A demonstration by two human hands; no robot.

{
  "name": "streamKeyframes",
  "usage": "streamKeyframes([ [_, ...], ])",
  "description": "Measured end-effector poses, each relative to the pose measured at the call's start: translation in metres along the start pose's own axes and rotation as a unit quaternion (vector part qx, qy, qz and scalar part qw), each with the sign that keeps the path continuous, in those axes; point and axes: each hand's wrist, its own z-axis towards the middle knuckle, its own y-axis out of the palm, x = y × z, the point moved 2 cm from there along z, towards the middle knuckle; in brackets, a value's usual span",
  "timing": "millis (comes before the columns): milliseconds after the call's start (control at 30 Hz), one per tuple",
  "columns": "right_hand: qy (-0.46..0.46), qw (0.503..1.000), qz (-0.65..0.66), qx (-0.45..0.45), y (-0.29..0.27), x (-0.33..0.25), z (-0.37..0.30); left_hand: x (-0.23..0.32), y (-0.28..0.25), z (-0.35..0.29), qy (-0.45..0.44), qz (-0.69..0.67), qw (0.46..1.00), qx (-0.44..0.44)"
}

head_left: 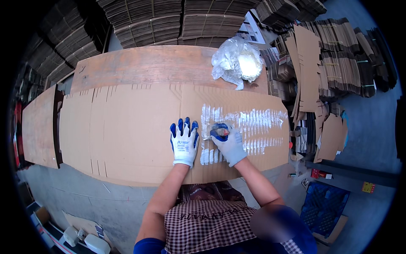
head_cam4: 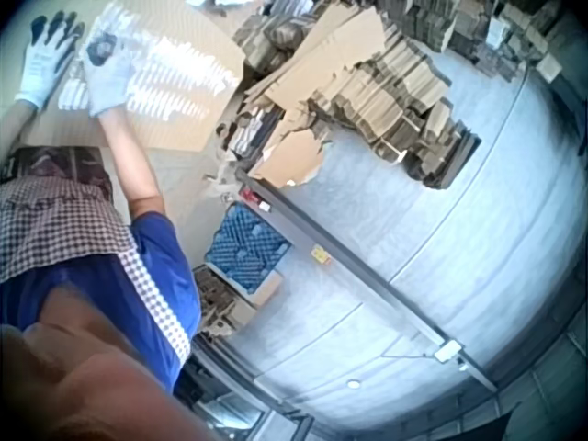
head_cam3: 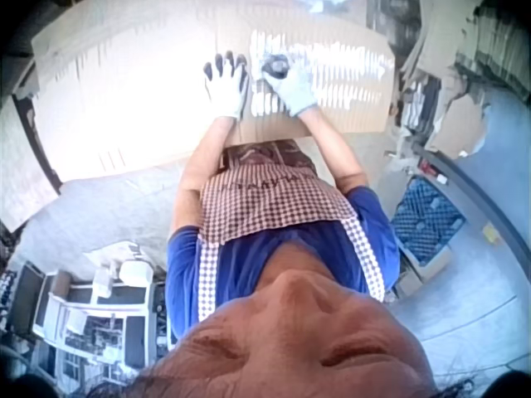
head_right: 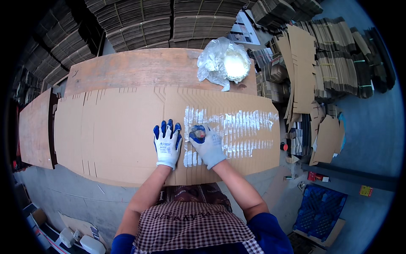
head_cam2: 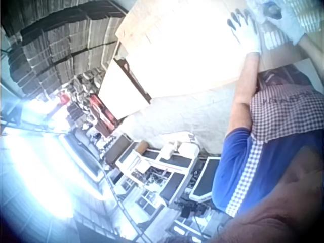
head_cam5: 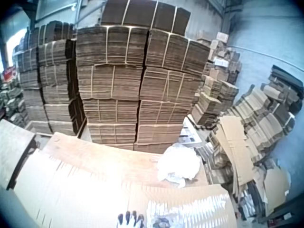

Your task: The person applies white adhesive to a flat cardboard sheet using a cloth, then places a printed cardboard panel onto the adhesive and presses it down. The person repeats this process with additional printed panels, aligning and smoothing each one.

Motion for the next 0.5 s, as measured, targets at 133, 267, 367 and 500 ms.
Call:
streamKeyframes([
  [133,-0.008,0.999,-0.046,0.007,0.007,0.001,-0.015,-0.001,0.005,-0.002,0.003,0.014,1.000,-0.013],
  [267,-0.013,0.999,-0.037,0.002,0.006,-0.002,-0.034,0.000,0.000,-0.002,-0.002,-0.009,1.000,-0.002],
  [367,-0.010,0.999,-0.032,0.005,0.012,0.009,-0.046,0.001,-0.001,0.001,0.000,-0.010,1.000,0.000],
  [500,-0.010,1.000,-0.017,0.019,0.009,0.001,-0.061,-0.001,0.001,-0.001,0.002,-0.008,1.000,0.001],
])
